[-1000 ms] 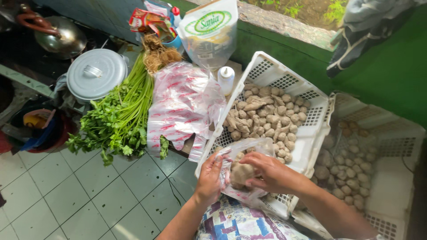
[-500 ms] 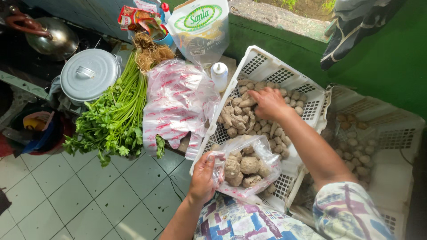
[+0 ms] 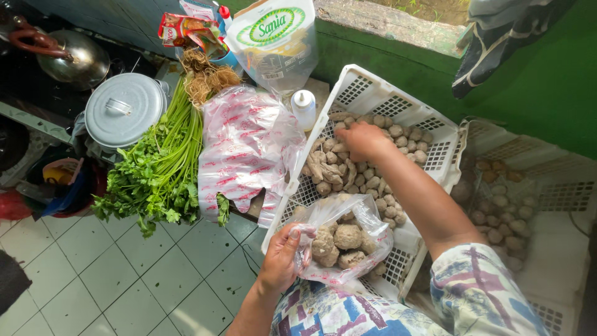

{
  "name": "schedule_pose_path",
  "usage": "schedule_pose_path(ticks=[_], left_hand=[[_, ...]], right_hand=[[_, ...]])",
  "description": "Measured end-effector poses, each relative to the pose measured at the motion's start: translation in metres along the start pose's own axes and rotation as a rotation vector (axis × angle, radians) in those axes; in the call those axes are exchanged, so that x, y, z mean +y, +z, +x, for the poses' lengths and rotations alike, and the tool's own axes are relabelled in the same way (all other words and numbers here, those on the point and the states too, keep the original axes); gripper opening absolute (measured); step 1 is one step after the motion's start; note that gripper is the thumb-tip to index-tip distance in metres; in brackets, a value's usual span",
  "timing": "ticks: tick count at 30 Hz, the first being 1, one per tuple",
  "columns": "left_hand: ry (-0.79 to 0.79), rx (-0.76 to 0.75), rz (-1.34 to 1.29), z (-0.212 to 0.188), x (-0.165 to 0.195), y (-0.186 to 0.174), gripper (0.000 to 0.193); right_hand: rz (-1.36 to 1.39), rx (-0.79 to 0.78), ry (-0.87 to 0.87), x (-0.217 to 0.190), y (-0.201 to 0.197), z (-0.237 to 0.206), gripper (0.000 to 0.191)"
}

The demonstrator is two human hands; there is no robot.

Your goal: The person stands at a counter with white crates filled with round and elongated meatballs. They open a clear plastic bag, place meatballs into it one at a time from the crates, then lift and tie the filled bag and set it aside.

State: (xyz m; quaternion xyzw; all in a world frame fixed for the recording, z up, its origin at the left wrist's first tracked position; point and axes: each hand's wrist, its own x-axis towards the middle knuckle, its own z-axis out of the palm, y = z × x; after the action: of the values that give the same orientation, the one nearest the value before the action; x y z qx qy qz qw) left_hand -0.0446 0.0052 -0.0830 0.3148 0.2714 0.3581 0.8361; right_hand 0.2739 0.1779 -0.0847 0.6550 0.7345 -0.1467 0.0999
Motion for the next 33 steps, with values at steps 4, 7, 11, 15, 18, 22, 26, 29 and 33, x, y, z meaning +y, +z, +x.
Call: schedule_pose_path(ticks=[4,7,11,15,18,22,26,29,33], left_hand=[[0.011,-0.01,-0.015,0.001,-0.002,-0.002,0.036],[0.022,-0.028,-0.015,0.001,-0.001,-0.003,0.036],[0.016,-0.037,-0.03,0.001,0.001,-0.002,0.036],[0.025,-0.032,-0.048,0.003,-0.001,-0.001,0.037],[0.047,0.013,-0.038,0.005,-0.004,-0.001,0.037],[0.049,-0.046,-0.125,0.007,-0.004,0.001,0.036],[0.044,-0.033,-0.098,0.008,-0.002,0.004,0.035],[0.019,-0.017,-0.067,0.007,-0.001,0.004,0.033],[0.05,-0.065,0.0,0.002,-0.003,0.002,0.031]], right_hand=[[-0.027,0.002,-0.073,-0.001,-0.003,0.003,0.065],[0.037,-0.14,-0.045,0.004,-0.01,0.006,0.062],[0.15,-0.103,0.007,0.018,-0.006,-0.003,0.062],[0.592,0.076,-0.113,0.041,0.0,-0.043,0.056],[1.335,0.044,-0.005,0.038,0.001,-0.097,0.059],[1.468,0.033,-0.438,-0.004,0.002,-0.18,0.055],[1.095,0.081,-0.363,-0.075,0.007,-0.21,0.05],[0.65,0.47,-0.23,-0.112,0.016,-0.218,0.049],[0.395,0.892,0.055,-0.12,0.041,-0.238,0.048]])
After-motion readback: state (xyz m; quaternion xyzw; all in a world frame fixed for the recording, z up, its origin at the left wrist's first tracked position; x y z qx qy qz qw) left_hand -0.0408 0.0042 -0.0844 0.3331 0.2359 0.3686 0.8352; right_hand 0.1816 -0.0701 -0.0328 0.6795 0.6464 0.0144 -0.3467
